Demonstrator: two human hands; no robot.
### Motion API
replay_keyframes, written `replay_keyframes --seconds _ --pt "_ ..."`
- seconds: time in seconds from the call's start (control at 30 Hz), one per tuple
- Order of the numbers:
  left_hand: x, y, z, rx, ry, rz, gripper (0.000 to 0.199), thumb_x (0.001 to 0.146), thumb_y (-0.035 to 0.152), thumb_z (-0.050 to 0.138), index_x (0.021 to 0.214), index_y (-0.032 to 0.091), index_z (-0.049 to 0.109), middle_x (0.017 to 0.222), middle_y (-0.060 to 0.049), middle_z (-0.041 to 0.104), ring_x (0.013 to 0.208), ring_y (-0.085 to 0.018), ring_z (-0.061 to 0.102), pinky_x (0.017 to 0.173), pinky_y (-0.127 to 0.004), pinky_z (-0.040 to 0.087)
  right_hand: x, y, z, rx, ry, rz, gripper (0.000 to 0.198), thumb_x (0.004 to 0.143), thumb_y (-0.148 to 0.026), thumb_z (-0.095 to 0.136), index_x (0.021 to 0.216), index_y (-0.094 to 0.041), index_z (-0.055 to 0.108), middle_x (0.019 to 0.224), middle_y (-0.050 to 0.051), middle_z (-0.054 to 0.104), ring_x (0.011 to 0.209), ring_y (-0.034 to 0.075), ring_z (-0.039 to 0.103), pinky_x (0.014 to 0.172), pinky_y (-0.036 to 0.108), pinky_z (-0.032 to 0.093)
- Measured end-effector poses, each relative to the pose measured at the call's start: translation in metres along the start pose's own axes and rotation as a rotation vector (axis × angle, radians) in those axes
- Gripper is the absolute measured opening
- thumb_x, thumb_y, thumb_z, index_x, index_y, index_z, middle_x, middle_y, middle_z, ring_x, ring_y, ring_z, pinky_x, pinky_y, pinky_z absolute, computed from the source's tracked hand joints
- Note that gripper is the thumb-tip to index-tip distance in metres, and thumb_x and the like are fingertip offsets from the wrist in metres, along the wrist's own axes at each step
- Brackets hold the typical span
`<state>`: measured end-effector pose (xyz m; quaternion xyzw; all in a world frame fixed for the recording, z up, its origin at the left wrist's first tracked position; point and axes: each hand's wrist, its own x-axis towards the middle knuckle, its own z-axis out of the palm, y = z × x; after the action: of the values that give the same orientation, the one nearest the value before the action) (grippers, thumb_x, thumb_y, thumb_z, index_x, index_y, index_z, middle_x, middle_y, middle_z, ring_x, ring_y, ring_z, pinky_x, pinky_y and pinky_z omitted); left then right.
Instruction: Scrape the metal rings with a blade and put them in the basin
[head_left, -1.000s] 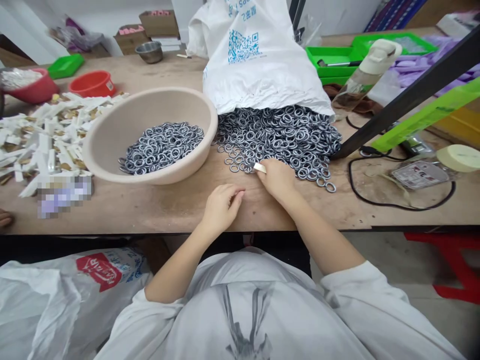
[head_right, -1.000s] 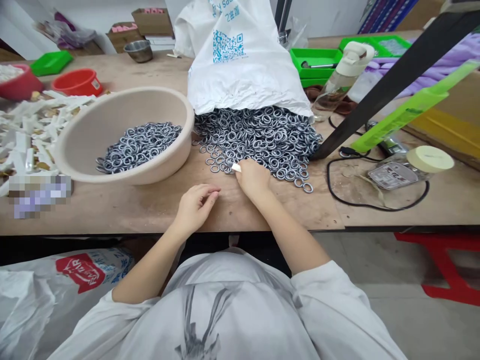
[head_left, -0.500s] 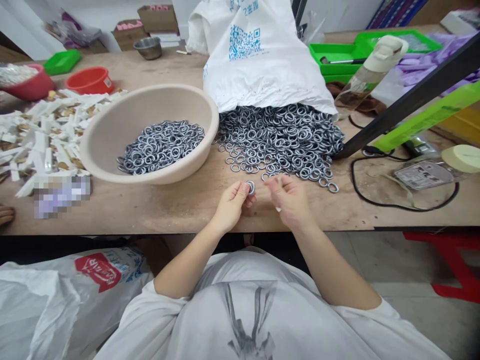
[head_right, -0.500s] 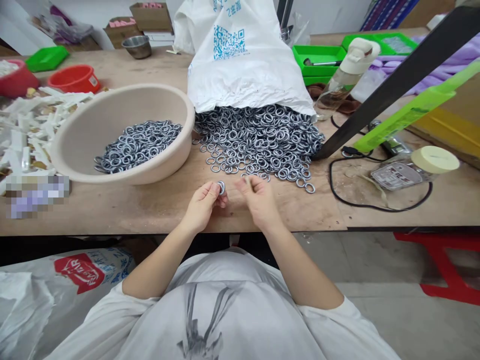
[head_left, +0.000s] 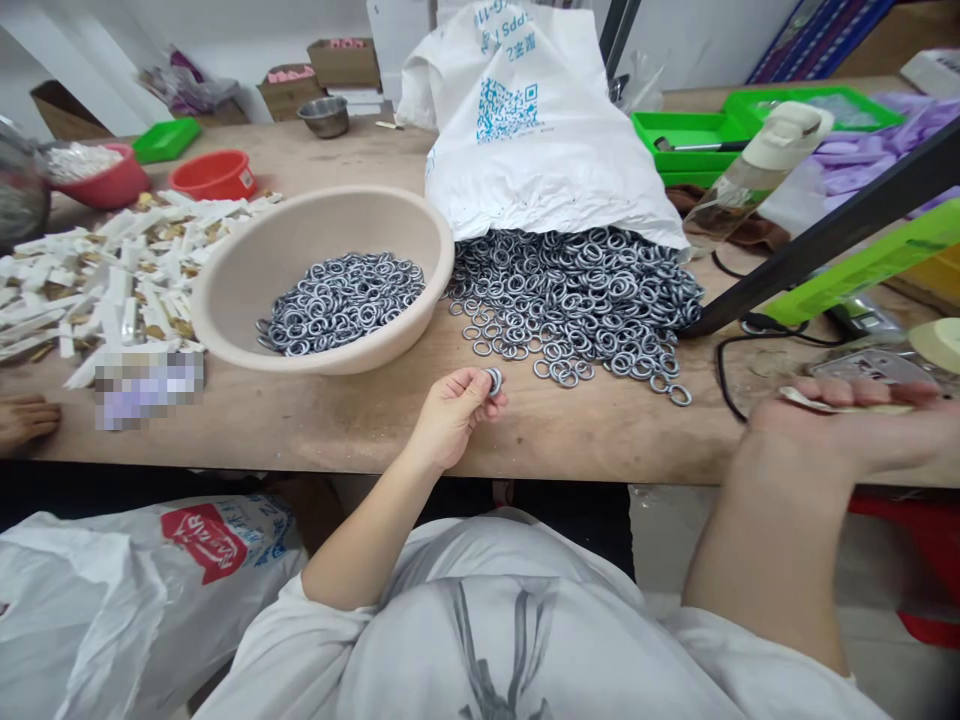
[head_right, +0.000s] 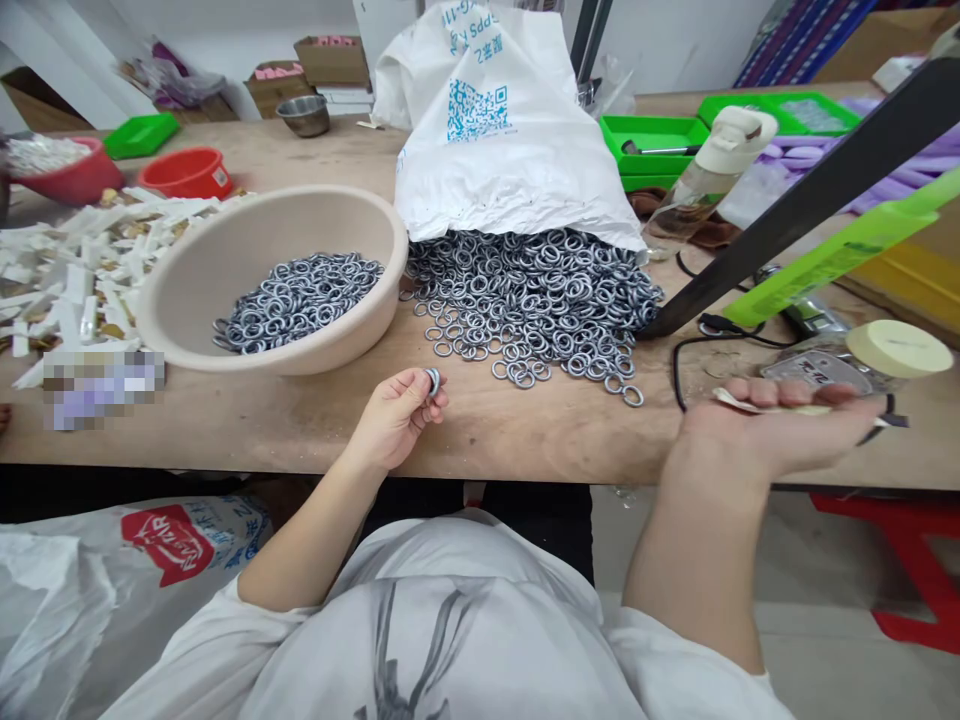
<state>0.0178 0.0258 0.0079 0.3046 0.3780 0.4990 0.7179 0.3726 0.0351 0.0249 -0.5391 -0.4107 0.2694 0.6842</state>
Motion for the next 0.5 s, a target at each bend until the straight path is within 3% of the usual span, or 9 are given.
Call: replay_keyframes --seconds 0.07,0.1,0.17,0.23,0.37,0.5 --pt "-0.001 0.000 0.002 -0.002 -0.002 -0.009 0.047 0.061 0.051 0.090 0.078 0.012 0.069 0.065 -0.002 0.068 0.052 -0.006 0.057 0.052 -0.017 0.048 -0.013 -0.009 0.018 0.088 0.098 -0.129 0.058 0.095 -0.071 0.034 0.057 -0.028 0.045 0.052 -0.005 0.009 0.041 0.012 0.012 0.048 0.036 0.006" --pt "-0.001 0.000 0.003 0.000 -0.006 -0.012 0.047 0.062 0.052 0.089 0.078 0.012 0.069 0.064 -0.002 0.068 0.053 -0.007 0.058 0.052 -0.017 0.048 -0.026 -0.014 0.033 0.119 0.072 -0.115 0.055 0.095 -0.069 0.039 0.060 -0.028 0.048 0.053 -0.005 0.013 0.042 0.012 0.012 0.046 0.035 0.007" --pt "-0.003 0.000 0.007 0.005 -0.020 -0.016 0.047 0.064 0.054 0.088 0.077 0.013 0.068 0.063 -0.001 0.066 0.054 -0.008 0.058 0.052 -0.017 0.048 -0.059 -0.020 0.069 0.148 -0.086 0.049 0.048 0.096 -0.065 0.045 0.069 -0.027 0.054 0.056 -0.005 0.022 0.044 0.011 0.018 0.044 0.033 0.013" --pt "-0.006 -0.001 0.011 0.009 -0.040 -0.010 0.047 0.067 0.055 0.085 0.074 0.014 0.065 0.061 0.000 0.063 0.053 -0.007 0.057 0.052 -0.017 0.048 -0.092 -0.023 0.102 0.114 -0.382 0.158 0.047 0.096 -0.067 0.044 0.078 -0.026 0.059 0.056 -0.006 0.030 0.044 0.011 0.023 0.042 0.030 0.017" --pt "-0.015 -0.002 0.016 -0.010 -0.083 -0.019 0.047 0.072 0.057 0.081 0.070 0.015 0.059 0.056 0.003 0.057 0.049 -0.006 0.052 0.050 -0.017 0.045 -0.126 -0.025 0.136 -0.224 -0.741 -0.235 0.037 0.100 -0.051 0.050 0.082 -0.021 0.063 0.069 0.001 0.060 0.063 0.014 0.053 0.060 0.029 0.037" --pt "-0.022 -0.001 0.018 -0.044 -0.094 -0.050 0.046 0.070 0.051 0.085 0.070 0.016 0.056 0.056 0.004 0.056 0.049 -0.006 0.051 0.050 -0.016 0.044 -0.125 -0.030 0.139 -0.422 -0.788 -0.481 0.037 0.101 -0.042 0.049 0.076 -0.019 0.062 0.068 0.002 0.061 0.062 0.013 0.054 0.059 0.029 0.034"
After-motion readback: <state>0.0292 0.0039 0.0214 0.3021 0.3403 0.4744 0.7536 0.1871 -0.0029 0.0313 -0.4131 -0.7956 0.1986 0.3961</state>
